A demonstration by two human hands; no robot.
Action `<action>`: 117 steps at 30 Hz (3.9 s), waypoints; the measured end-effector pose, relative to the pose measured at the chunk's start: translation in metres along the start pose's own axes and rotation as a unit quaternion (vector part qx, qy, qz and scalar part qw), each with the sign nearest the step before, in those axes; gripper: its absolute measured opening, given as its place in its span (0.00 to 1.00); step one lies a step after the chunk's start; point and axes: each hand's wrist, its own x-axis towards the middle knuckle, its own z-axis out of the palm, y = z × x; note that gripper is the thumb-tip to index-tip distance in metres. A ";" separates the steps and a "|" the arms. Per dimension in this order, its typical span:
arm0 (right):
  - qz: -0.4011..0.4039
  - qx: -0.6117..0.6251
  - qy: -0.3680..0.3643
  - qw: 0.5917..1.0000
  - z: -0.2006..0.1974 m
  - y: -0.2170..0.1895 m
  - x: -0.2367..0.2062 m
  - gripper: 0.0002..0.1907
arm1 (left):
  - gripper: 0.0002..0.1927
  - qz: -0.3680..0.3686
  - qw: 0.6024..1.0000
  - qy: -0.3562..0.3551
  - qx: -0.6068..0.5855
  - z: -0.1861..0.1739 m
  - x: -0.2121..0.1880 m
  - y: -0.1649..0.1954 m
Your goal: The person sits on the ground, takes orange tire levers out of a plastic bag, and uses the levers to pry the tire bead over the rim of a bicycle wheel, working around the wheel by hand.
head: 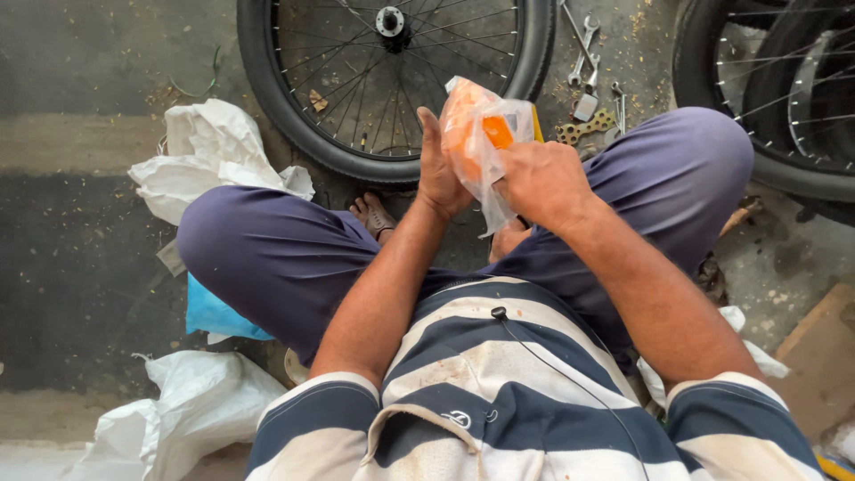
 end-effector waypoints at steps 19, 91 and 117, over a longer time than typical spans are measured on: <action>0.115 0.159 0.177 0.964 -0.007 -0.003 -0.010 0.11 | 0.55 0.016 0.998 0.036 -0.038 0.005 0.014 -0.014; 0.112 0.265 0.340 0.895 -0.046 0.030 -0.151 0.04 | 0.62 -0.069 0.997 0.005 -0.030 0.004 -0.031 0.032; -0.100 0.019 0.110 0.989 0.006 -0.022 0.020 0.18 | 0.43 -0.086 0.986 0.003 -0.146 -0.036 -0.001 -0.010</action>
